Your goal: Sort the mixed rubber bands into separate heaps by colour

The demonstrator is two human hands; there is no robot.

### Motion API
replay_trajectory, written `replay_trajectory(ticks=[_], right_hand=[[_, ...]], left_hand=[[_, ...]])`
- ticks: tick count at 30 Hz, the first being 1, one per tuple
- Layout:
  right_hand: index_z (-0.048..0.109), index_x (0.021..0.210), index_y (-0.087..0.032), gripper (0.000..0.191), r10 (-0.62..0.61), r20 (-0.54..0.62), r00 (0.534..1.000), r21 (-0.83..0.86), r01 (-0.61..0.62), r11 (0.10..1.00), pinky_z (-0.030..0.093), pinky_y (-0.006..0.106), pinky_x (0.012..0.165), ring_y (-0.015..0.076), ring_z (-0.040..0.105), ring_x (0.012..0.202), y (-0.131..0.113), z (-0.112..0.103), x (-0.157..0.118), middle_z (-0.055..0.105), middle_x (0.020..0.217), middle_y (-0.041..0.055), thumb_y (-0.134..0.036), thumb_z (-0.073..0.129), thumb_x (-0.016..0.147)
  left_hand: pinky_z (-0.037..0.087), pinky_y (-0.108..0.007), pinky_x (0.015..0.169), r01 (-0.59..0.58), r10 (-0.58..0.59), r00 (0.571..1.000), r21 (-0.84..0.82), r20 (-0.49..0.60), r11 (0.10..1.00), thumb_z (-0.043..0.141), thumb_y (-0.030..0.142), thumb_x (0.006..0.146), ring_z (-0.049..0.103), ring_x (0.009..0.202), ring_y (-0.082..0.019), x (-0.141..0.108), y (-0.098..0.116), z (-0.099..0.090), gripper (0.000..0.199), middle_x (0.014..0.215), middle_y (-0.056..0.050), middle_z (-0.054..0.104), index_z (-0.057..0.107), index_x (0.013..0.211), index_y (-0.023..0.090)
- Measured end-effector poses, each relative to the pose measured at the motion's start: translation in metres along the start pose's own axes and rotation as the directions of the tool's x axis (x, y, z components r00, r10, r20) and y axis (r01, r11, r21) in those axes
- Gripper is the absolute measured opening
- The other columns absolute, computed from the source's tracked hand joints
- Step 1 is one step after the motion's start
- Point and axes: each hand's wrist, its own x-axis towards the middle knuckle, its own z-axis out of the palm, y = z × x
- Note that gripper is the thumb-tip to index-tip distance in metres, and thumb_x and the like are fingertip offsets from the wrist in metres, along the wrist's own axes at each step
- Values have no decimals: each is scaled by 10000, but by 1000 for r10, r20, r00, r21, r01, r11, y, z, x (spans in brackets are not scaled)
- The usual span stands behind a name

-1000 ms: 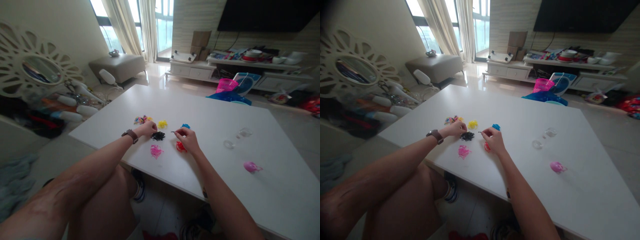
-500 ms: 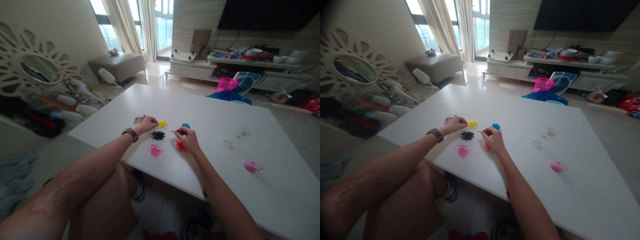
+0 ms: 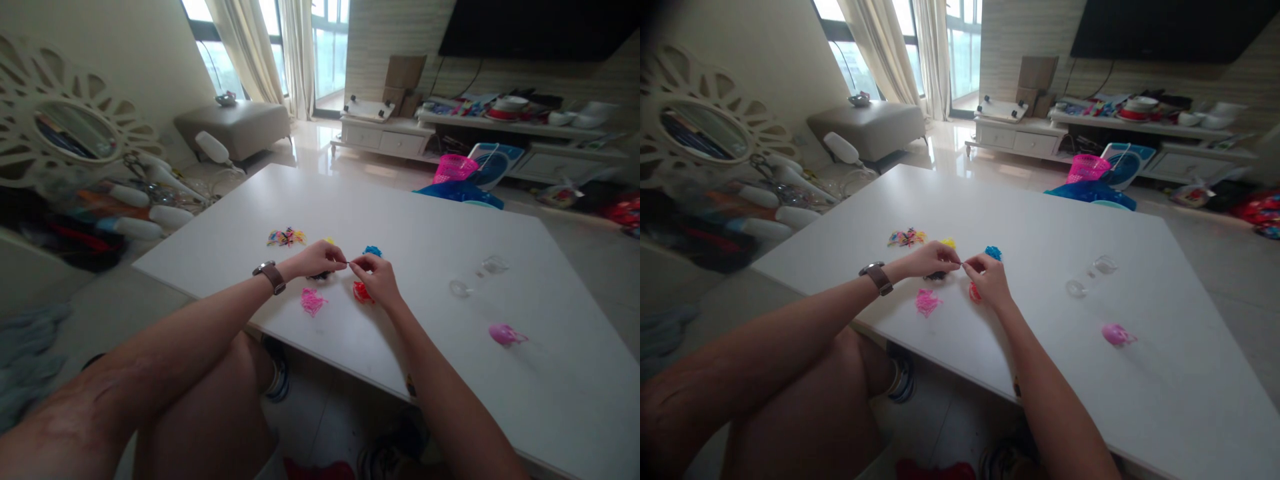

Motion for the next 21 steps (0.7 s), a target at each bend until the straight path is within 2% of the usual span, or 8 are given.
replay_trajectory(ticks=[8, 14, 17, 21], right_hand=[[656, 769, -221, 199, 4, 6, 1000, -50, -4, 999, 486, 355, 670, 196, 584, 682, 2, -2, 1, 686, 749, 38, -390, 625, 870], [600, 773, -227, 175, -50, 59, 997, -94, 55, 994, 457, 349, 683, 193, 569, 697, 0, 0, 1, 636, 742, 31, -319, 545, 911], [575, 742, -227, 160, -67, -12, 998, -130, 65, 989, 447, 342, 686, 191, 553, 700, -1, -2, 1, 620, 735, 24, -282, 551, 890], [560, 738, -220, 147, -37, -225, 974, -177, -4, 984, 429, 329, 674, 185, 541, 689, 4, -14, 4, 593, 717, 13, -266, 544, 877]], left_hand=[[431, -224, 573, 15, -15, 1000, 32, -11, 999, 711, 295, 791, 593, 605, -121, 2, 5, -4, 189, 661, -38, 698, 766, 797, 114], [433, -229, 588, -13, 14, 1000, 81, -20, 997, 697, 273, 780, 592, 606, -126, 2, 9, -4, 170, 649, -37, 698, 768, 765, 120], [438, -233, 590, 4, -2, 1000, 54, -28, 999, 698, 250, 757, 592, 601, -128, 3, 11, -5, 142, 631, -32, 686, 759, 732, 124], [448, -235, 597, 38, -36, 996, 23, -87, 999, 707, 229, 741, 600, 602, -128, 4, 13, -13, 116, 627, -34, 680, 741, 706, 124]])
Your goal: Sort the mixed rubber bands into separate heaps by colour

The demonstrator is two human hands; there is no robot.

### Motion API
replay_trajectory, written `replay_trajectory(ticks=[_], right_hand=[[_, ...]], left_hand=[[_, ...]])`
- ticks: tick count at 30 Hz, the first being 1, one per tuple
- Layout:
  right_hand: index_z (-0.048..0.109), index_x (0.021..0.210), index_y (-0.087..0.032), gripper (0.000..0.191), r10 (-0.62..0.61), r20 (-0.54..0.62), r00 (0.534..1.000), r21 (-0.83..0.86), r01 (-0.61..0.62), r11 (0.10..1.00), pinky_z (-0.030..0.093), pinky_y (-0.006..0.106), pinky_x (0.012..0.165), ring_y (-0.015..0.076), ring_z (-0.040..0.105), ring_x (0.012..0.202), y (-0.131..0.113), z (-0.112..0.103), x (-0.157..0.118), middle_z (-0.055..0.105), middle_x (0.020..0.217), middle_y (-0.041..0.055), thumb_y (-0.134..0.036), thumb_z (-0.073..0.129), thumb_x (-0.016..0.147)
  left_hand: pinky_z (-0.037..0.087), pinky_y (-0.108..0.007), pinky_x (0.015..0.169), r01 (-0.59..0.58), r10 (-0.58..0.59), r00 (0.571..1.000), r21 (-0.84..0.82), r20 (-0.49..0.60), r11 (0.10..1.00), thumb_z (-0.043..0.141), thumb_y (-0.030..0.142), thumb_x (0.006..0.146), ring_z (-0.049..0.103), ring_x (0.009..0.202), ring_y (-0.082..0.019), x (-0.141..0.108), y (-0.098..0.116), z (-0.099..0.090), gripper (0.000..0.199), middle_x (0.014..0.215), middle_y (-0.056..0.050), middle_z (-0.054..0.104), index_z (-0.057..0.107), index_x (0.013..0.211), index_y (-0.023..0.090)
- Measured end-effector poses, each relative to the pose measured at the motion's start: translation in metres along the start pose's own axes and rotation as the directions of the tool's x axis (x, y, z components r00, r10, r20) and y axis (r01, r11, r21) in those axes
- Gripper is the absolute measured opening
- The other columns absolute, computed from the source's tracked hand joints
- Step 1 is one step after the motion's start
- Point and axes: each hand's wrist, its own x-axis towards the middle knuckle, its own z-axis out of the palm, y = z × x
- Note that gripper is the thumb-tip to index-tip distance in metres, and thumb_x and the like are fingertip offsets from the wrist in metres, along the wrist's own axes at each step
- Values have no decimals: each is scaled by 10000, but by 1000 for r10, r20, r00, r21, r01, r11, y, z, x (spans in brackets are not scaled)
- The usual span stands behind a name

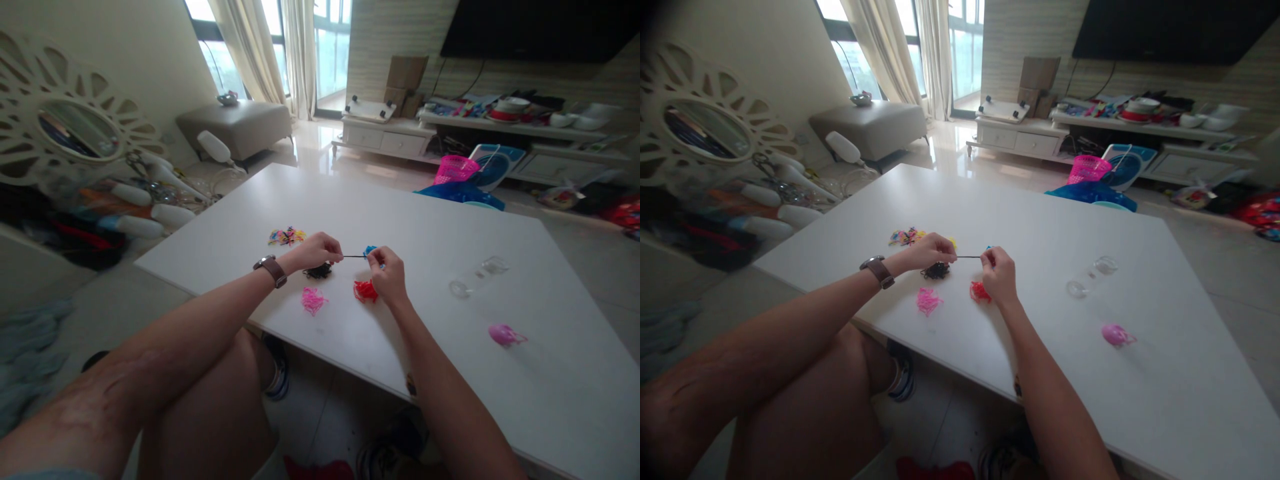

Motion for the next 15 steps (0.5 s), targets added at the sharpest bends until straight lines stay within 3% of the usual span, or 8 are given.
replay_trajectory(ticks=[2, 4, 10, 15], right_hand=[[553, 735, -220, 153, 43, -114, 992, -16, -45, 999, 420, 323, 661, 183, 534, 684, 4, -3, 2, 579, 711, 10, -272, 539, 879], [550, 737, -221, 163, 63, -157, 986, -3, -64, 998, 422, 321, 658, 183, 534, 685, 5, -3, 2, 578, 713, 9, -289, 541, 885], [588, 804, -220, 185, -43, 74, 996, 124, 33, 992, 478, 328, 717, 183, 572, 728, -7, 12, -7, 625, 765, 17, -363, 563, 918], [626, 890, -215, 275, 65, 34, 997, 172, -70, 983, 503, 316, 691, 179, 581, 727, 1, 12, -4, 645, 819, 31, -482, 570, 916]], left_hand=[[451, -235, 596, 6, -7, 1000, -21, -25, 1000, 715, 219, 731, 602, 600, -128, 1, 0, -4, 107, 628, -39, 681, 734, 694, 121], [454, -236, 597, 5, -6, 999, -38, -35, 999, 722, 218, 729, 606, 602, -130, 1, 2, -5, 107, 630, -43, 682, 732, 692, 119], [452, -236, 601, -55, 55, 998, -7, 36, 998, 717, 288, 775, 611, 623, -133, -3, 9, 6, 180, 673, -53, 708, 772, 779, 117], [441, -233, 605, -36, 32, 999, 124, 36, 992, 677, 333, 812, 622, 640, -142, -2, -3, -8, 234, 712, -60, 730, 791, 825, 129]])
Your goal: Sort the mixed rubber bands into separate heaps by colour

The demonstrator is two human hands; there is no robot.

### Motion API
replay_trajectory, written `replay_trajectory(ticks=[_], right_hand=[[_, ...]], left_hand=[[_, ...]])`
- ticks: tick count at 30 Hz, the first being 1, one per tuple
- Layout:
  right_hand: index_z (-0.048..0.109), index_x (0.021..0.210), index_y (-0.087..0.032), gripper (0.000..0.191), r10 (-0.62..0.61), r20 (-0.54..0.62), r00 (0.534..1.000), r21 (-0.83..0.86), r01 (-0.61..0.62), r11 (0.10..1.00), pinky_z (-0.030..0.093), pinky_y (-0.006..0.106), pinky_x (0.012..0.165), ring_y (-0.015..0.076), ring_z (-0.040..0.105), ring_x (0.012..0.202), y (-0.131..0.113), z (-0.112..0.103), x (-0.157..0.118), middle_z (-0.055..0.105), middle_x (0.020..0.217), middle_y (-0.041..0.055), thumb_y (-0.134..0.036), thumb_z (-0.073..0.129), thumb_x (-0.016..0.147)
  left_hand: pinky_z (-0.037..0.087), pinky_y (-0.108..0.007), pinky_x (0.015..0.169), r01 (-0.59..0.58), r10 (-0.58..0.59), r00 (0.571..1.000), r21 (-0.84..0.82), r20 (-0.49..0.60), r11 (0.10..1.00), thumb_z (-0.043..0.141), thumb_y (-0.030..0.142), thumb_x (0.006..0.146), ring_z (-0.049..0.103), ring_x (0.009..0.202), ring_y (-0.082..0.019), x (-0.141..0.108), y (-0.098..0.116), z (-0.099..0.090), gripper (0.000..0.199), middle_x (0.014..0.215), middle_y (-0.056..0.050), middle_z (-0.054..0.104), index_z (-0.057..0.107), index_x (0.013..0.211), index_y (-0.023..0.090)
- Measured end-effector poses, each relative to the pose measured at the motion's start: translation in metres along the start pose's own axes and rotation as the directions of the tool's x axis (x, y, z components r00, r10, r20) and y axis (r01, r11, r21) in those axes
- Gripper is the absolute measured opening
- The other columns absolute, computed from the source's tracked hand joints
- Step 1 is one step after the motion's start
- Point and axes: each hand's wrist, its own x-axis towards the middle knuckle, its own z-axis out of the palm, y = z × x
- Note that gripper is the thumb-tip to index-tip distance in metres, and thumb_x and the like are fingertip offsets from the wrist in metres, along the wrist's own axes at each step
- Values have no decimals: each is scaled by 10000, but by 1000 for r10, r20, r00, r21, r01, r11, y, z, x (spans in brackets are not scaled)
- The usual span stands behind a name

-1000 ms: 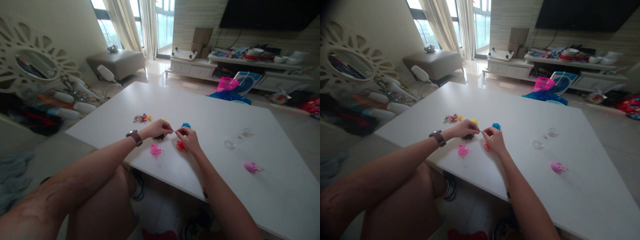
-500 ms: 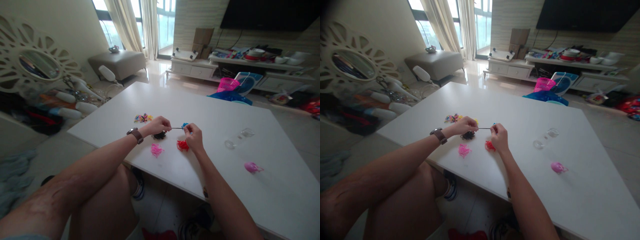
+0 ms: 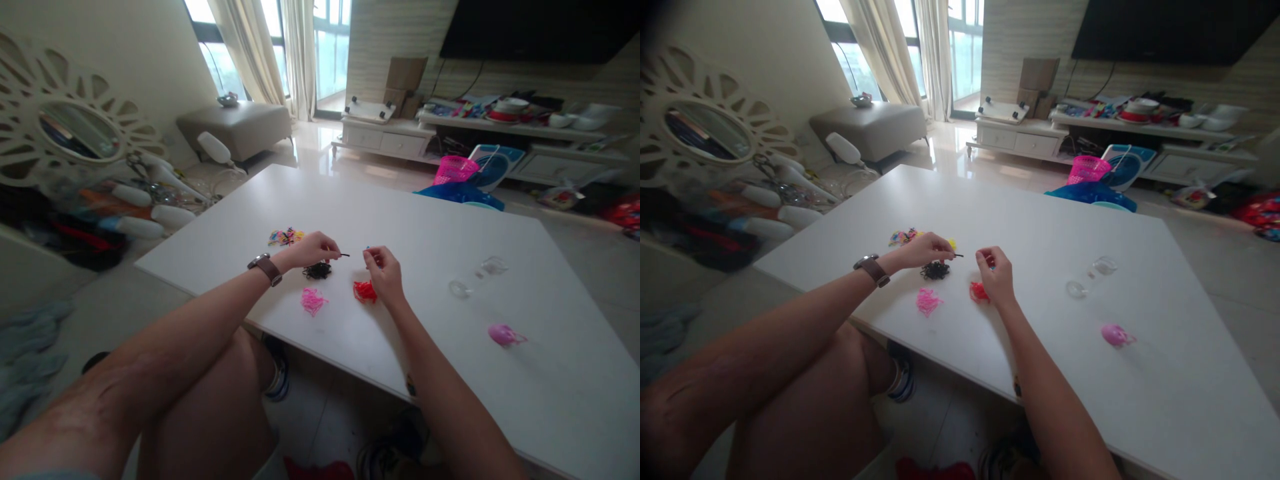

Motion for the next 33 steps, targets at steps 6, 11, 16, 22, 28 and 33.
replay_trajectory(ticks=[6, 11, 16, 22, 28, 33], right_hand=[[641, 939, -209, 251, 60, -7, 998, 3, -60, 998, 490, 302, 639, 164, 576, 675, 4, -1, 2, 626, 800, 16, -450, 583, 900], [639, 949, -207, 202, 20, 34, 999, -26, -19, 999, 484, 303, 646, 165, 584, 687, -2, 2, -2, 630, 819, 23, -392, 579, 896], [638, 939, -200, 198, 21, 49, 999, -35, -19, 999, 473, 303, 630, 162, 576, 667, 1, 2, -1, 626, 810, 25, -383, 579, 892], [641, 936, -196, 216, 16, 53, 998, -47, -14, 999, 470, 300, 625, 161, 568, 667, 4, 2, -1, 635, 818, 27, -396, 575, 889], [644, 933, -199, 206, 7, 54, 999, -47, -4, 999, 478, 306, 641, 166, 577, 688, 4, 2, -1, 649, 842, 35, -387, 571, 888], [647, 927, -201, 185, -10, 56, 998, -53, 13, 999, 481, 309, 654, 170, 584, 701, 4, 2, 0, 651, 842, 34, -365, 573, 886]], left_hand=[[414, -227, 612, 27, -37, 999, 239, 34, 971, 684, 324, 773, 615, 623, -140, -7, -29, -28, 198, 702, -26, 736, 818, 815, 185], [434, -227, 647, 48, -63, 997, 241, 55, 969, 700, 299, 742, 648, 675, -152, -13, -41, -35, 159, 741, -25, 754, 818, 790, 205], [442, -227, 646, 98, -116, 990, 211, 75, 973, 732, 273, 704, 651, 670, -154, -16, -44, -35, 136, 716, -29, 751, 816, 782, 201], [454, -240, 655, 184, -207, 976, 255, 68, 949, 746, 293, 687, 659, 695, -167, -19, -47, -44, 193, 726, -33, 752, 812, 835, 187], [463, -266, 629, 362, -333, 923, 143, -193, 921, 698, 316, 720, 629, 652, -167, -28, -64, -68, 227, 726, -57, 731, 795, 827, 141], [453, -255, 634, 488, -380, 813, 162, -442, 858, 704, 306, 709, 639, 736, -176, -34, -85, -73, 325, 922, -94, 756, 795, 968, 133]])
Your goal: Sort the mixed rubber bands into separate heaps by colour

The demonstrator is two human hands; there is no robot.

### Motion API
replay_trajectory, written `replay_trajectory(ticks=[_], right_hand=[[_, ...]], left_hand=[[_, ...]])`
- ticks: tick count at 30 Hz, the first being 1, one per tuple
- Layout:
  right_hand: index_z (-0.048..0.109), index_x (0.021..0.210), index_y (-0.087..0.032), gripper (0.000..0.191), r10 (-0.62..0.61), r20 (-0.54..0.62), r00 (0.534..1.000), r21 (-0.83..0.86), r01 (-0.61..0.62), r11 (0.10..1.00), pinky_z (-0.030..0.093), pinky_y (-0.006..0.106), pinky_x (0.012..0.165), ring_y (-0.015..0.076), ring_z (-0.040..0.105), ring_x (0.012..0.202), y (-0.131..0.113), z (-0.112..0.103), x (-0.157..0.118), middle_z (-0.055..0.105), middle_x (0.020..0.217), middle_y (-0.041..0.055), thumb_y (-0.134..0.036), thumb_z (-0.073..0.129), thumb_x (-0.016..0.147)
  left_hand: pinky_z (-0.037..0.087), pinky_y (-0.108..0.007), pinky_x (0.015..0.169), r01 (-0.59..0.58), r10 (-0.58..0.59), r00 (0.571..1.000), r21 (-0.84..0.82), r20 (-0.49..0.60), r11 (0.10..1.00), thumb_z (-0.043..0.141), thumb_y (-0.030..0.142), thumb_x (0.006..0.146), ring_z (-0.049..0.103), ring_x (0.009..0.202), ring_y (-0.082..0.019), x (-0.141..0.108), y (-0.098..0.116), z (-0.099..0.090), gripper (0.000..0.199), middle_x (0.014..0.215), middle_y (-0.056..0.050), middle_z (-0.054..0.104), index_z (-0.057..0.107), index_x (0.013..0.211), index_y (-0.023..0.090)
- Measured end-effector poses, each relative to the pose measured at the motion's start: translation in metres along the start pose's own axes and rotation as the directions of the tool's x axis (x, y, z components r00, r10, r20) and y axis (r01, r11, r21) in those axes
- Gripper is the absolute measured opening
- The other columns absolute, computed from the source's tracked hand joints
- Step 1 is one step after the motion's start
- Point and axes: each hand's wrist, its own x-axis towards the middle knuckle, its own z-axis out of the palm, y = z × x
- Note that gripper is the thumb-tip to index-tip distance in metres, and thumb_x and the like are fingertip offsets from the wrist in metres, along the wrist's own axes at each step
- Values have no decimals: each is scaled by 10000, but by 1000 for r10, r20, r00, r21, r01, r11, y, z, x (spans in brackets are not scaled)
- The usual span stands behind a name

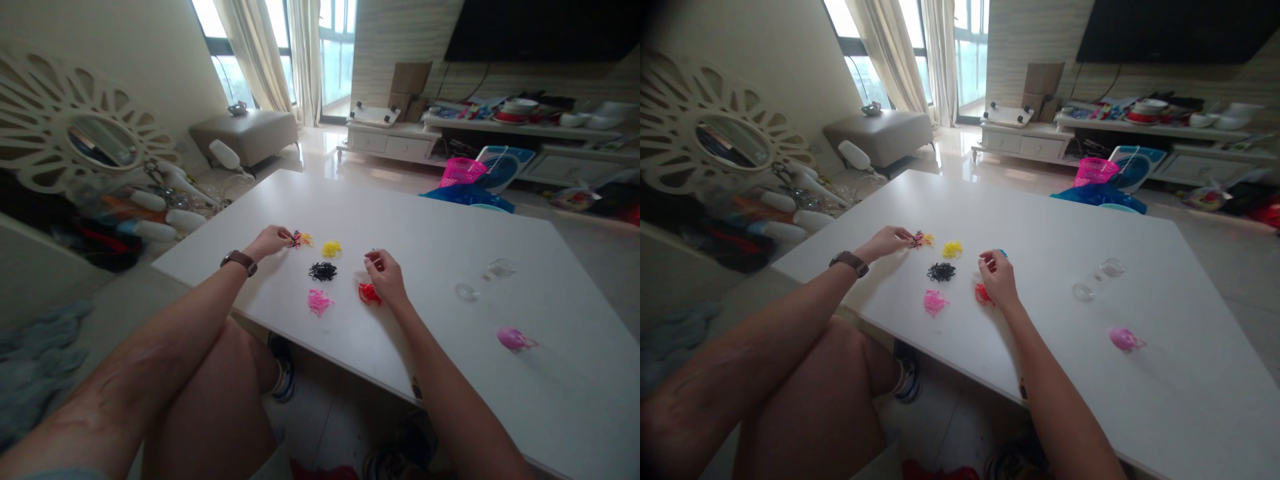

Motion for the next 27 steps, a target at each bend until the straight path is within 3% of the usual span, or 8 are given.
replay_trajectory(ticks=[3, 6, 13, 20, 27], right_hand=[[648, 923, -202, 178, -8, 8, 1000, 3, 8, 1000, 484, 311, 655, 174, 589, 705, -1, 0, 0, 644, 830, 33, -358, 571, 884], [647, 915, -201, 177, -10, 15, 1000, 6, 10, 1000, 483, 311, 646, 173, 587, 693, -1, 0, 0, 639, 821, 33, -355, 566, 883], [645, 912, -203, 172, -15, 20, 1000, -8, 16, 1000, 487, 316, 645, 175, 588, 691, 1, 1, 0, 647, 823, 37, -350, 563, 875], [636, 880, -204, 178, -12, 17, 1000, -15, 12, 1000, 487, 323, 632, 173, 570, 653, 6, 3, 2, 649, 814, 41, -361, 554, 862], [636, 862, -209, 170, -6, 13, 1000, -26, 6, 1000, 492, 327, 634, 176, 576, 654, 9, 2, 3, 652, 815, 39, -358, 553, 855]], left_hand=[[461, -244, 678, -10, 12, 999, 44, -31, 999, 701, 269, 699, 649, 797, -179, 2, -8, 9, 385, 996, -82, 761, 789, 1056, 155], [459, -234, 677, -10, 10, 1000, 59, -9, 998, 669, 201, 690, 647, 780, -175, 2, -11, 18, 423, 932, -58, 767, 782, 1095, 159], [467, -251, 698, 2, 9, 990, 70, -143, 998, 641, 179, 746, 649, 759, -185, -1, -17, 28, 268, 863, -89, 762, 802, 954, 131], [475, -264, 734, 57, -41, 978, 75, -203, 996, 650, 200, 794, 665, 780, -196, 4, -23, 29, 175, 854, -108, 763, 795, 860, 128], [458, -230, 673, 116, -108, 968, 24, -227, 993, 648, 132, 780, 635, 723, -154, 9, -24, 21, 229, 867, -90, 749, 777, 969, 121]])
